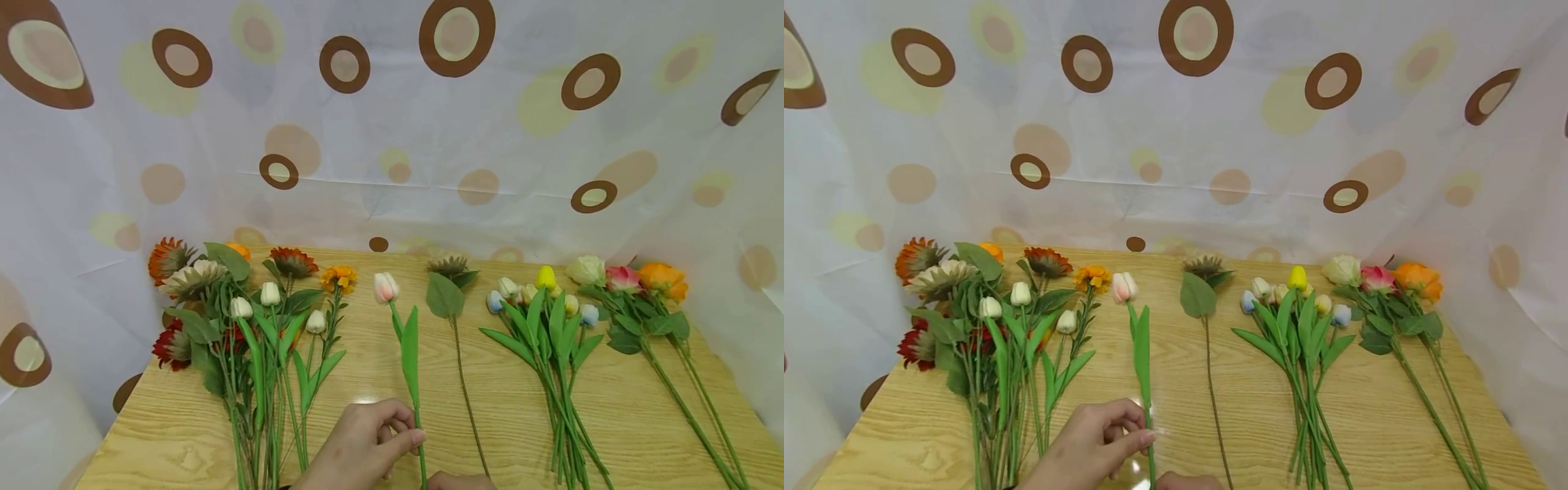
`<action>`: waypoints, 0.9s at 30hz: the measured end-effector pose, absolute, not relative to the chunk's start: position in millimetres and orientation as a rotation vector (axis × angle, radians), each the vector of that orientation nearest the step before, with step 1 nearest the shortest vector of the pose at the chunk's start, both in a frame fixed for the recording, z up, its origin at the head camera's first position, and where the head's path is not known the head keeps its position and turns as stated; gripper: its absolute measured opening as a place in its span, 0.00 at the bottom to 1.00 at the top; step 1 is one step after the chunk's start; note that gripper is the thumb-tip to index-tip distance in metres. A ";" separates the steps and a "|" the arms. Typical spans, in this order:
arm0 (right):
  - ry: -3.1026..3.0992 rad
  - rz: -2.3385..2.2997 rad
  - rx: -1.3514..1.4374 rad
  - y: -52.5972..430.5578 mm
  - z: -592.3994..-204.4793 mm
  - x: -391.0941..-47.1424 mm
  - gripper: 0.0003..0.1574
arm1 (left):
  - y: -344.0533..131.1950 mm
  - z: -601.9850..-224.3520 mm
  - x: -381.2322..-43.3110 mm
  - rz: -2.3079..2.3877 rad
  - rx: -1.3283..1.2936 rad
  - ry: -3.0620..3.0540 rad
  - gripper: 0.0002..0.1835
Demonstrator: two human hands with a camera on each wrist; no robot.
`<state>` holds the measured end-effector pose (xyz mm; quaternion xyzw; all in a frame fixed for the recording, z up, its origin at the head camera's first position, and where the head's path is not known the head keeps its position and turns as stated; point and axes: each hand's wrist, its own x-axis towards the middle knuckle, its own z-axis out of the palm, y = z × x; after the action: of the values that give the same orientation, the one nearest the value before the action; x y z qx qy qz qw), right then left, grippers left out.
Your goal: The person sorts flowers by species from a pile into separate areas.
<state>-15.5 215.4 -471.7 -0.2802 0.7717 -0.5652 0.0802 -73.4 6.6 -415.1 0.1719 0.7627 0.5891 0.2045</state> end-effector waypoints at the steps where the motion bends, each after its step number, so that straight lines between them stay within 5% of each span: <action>1: 2.301 -1.693 -0.826 214.8 -473.0 -14.8 0.06 | 8.4 -415.4 -72.7 1.650 0.485 2.131 0.09; 11: 2.699 -1.443 -0.886 236.9 -470.3 -25.5 0.08 | -0.3 -421.9 -72.7 1.497 0.475 2.317 0.15; 15: 2.943 -1.183 -0.536 258.2 -457.9 -35.6 0.08 | -22.8 -431.2 -73.1 1.248 0.421 2.549 0.17; 21: 3.050 -0.526 0.027 297.1 -448.9 -52.4 0.12 | -58.0 -438.3 -71.9 0.772 0.105 2.870 0.07; 27: 2.898 -0.358 0.153 319.5 -457.9 -61.2 0.12 | -74.4 -440.7 -72.7 0.501 -0.080 2.869 0.13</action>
<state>-61.2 319.5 -457.9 0.0521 0.9852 -0.1218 0.1087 -72.7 -74.4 -440.7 -0.0273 0.9784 0.1708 0.1136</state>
